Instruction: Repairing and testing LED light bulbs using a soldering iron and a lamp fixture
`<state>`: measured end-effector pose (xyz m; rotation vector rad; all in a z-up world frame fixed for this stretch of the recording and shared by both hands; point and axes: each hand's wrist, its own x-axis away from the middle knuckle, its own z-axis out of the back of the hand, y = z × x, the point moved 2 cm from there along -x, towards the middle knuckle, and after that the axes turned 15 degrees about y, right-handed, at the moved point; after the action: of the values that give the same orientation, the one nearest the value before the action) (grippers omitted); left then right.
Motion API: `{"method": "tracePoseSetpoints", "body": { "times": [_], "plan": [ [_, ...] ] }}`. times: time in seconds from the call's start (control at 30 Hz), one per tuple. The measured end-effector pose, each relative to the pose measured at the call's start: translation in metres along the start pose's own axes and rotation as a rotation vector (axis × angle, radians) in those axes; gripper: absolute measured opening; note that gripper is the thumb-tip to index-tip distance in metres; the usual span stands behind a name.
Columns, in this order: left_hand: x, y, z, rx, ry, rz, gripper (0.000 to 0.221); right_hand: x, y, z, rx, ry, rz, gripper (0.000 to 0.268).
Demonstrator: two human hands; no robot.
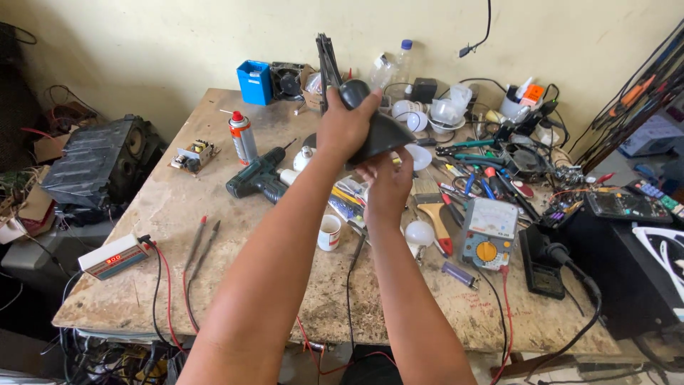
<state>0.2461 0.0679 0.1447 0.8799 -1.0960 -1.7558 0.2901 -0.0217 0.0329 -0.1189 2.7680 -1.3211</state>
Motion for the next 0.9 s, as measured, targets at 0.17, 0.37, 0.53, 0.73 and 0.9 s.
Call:
{"method": "tracePoseSetpoints", "body": {
  "times": [0.17,0.37,0.53,0.73,0.9],
  "plan": [
    [0.019,0.008,0.008,0.007,-0.022,-0.026,0.085,0.013,-0.009,0.001,0.026,-0.064,-0.091,0.043],
    [0.015,0.003,0.009,0.011,-0.046,-0.040,0.087,-0.005,0.019,0.012,0.028,-0.102,-0.231,0.044],
    [0.017,0.002,0.012,0.043,-0.044,-0.043,0.088,-0.006,0.018,0.011,0.114,-0.097,-0.168,0.040],
    [0.016,0.001,0.009,0.054,-0.040,-0.056,0.089,0.011,-0.003,0.005,0.087,-0.076,-0.027,0.045],
    [0.009,-0.004,0.002,-0.002,-0.032,-0.085,0.084,-0.001,0.008,0.014,0.024,-0.084,-0.123,0.040]
  ]
}}
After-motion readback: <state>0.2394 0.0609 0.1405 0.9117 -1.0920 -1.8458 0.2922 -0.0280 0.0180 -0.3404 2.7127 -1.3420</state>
